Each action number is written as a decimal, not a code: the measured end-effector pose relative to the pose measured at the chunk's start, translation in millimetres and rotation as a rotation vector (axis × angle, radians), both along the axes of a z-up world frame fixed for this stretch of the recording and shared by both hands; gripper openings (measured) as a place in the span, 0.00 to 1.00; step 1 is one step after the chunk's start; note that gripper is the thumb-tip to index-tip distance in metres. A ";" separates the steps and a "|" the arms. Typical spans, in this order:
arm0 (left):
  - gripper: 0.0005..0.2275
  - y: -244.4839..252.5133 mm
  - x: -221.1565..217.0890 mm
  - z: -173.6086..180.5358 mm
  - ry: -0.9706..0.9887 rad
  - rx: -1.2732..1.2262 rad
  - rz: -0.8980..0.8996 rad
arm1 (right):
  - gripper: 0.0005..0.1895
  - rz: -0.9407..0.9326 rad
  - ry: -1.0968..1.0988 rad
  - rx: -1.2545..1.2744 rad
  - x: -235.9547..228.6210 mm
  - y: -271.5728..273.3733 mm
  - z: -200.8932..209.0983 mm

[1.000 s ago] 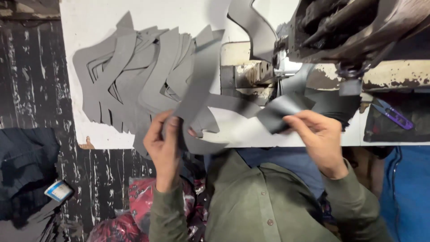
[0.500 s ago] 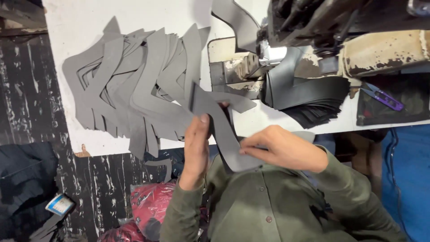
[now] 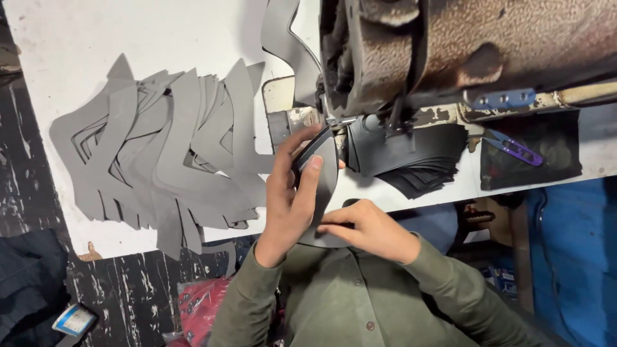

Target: The person sews gray material pieces using a sewing machine, guiding each piece under the needle and stacking the finished items. They also use scissors to trim threads and occasionally adjust the camera.

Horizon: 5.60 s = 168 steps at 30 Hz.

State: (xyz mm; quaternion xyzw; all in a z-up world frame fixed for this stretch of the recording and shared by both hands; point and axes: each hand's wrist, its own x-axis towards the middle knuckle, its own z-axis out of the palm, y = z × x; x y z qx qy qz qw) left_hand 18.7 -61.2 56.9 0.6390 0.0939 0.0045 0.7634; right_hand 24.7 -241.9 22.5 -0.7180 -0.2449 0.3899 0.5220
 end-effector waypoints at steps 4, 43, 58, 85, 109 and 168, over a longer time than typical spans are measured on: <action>0.13 6.1 11.1 0.3 0.059 0.053 -0.035 | 0.10 -0.121 0.156 0.062 -5.6 15.6 -10.7; 0.19 -16.0 -2.7 -10.7 -0.051 0.422 0.107 | 0.10 -0.211 -0.258 -0.058 54.6 -7.6 37.7; 0.18 -34.4 -0.8 -12.4 0.070 0.303 0.221 | 0.10 -0.173 -0.472 -0.102 104.2 -22.5 74.5; 0.16 -19.3 52.5 -4.7 -0.243 0.350 0.241 | 0.10 -0.437 0.003 0.075 82.0 -13.4 9.5; 0.20 -1.3 15.5 -27.4 -0.099 0.377 0.102 | 0.08 -0.502 0.356 0.177 76.7 6.9 8.2; 0.24 42.6 -13.0 -131.4 0.094 1.244 0.417 | 0.18 -0.308 -1.195 -0.640 198.5 -146.8 -207.1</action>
